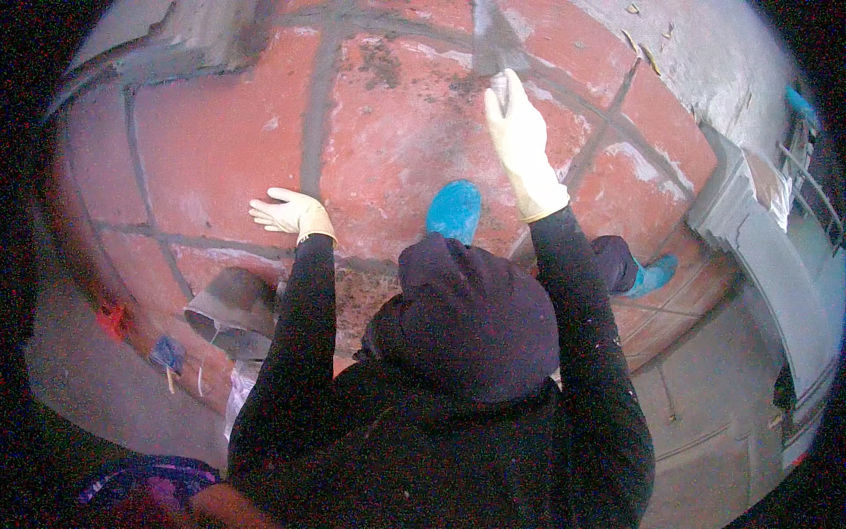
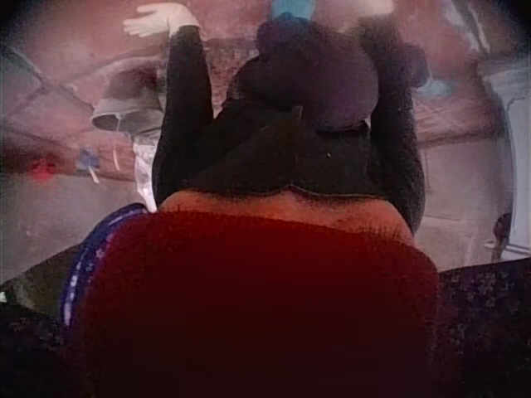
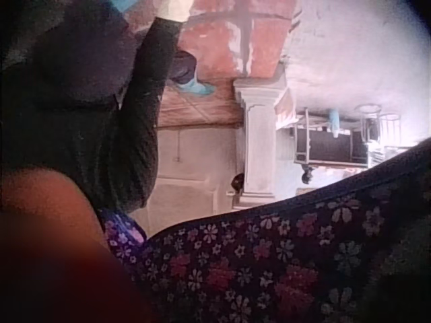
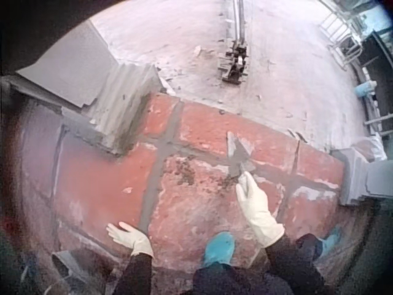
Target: The person applies grout to the joints between red floor tiles using a trowel. They spread the material into the gaps and smooth the surface while kneeling on the floor.
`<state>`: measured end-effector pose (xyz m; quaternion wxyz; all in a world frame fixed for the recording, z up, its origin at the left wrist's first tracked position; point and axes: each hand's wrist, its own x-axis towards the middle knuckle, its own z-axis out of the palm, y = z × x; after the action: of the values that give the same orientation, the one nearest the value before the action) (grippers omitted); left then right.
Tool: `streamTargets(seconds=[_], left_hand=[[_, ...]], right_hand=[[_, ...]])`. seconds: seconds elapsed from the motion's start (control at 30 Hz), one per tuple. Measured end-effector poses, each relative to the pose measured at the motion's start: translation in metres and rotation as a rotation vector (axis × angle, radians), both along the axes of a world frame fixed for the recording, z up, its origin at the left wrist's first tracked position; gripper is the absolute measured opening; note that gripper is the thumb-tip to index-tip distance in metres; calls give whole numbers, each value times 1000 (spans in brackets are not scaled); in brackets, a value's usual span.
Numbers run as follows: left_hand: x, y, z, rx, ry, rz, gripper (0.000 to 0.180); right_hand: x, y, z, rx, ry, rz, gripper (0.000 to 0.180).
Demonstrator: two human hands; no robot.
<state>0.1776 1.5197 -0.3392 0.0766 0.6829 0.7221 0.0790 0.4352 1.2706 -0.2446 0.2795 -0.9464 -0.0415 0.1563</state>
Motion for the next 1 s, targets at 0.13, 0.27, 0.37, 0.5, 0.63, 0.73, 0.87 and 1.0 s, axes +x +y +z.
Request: streamTargets(seconds=[0.13, 0.27, 0.37, 0.5, 0.63, 0.73, 0.87, 1.0], left_hand=[[2, -1, 1, -9, -5, 1, 63], [1, -2, 4, 15, -5, -12, 61], [1, -2, 3, -5, 16, -15, 62], [1, -1, 0, 40, -21, -22, 59], [1, 0, 1, 28, -2, -11, 60], [1, -1, 2, 24, 19, -1, 60], [1, -1, 0, 30, -41, -12, 60], [0, 1, -3, 53, -21, -9, 60]], right_hand=[[-7, 7, -9, -61, 119, 309, 52], [9, 8, -5, -39, 59, 287, 51], [11, 12, -5, 19, -46, 146, 51], [-3, 26, -7, -48, 219, 543, 50], [13, 32, -8, -39, 16, 440, 50], [28, 33, -12, 9, -17, 177, 48], [1, 42, -15, -31, 112, 583, 52], [10, 50, -16, 66, -139, 503, 49]])
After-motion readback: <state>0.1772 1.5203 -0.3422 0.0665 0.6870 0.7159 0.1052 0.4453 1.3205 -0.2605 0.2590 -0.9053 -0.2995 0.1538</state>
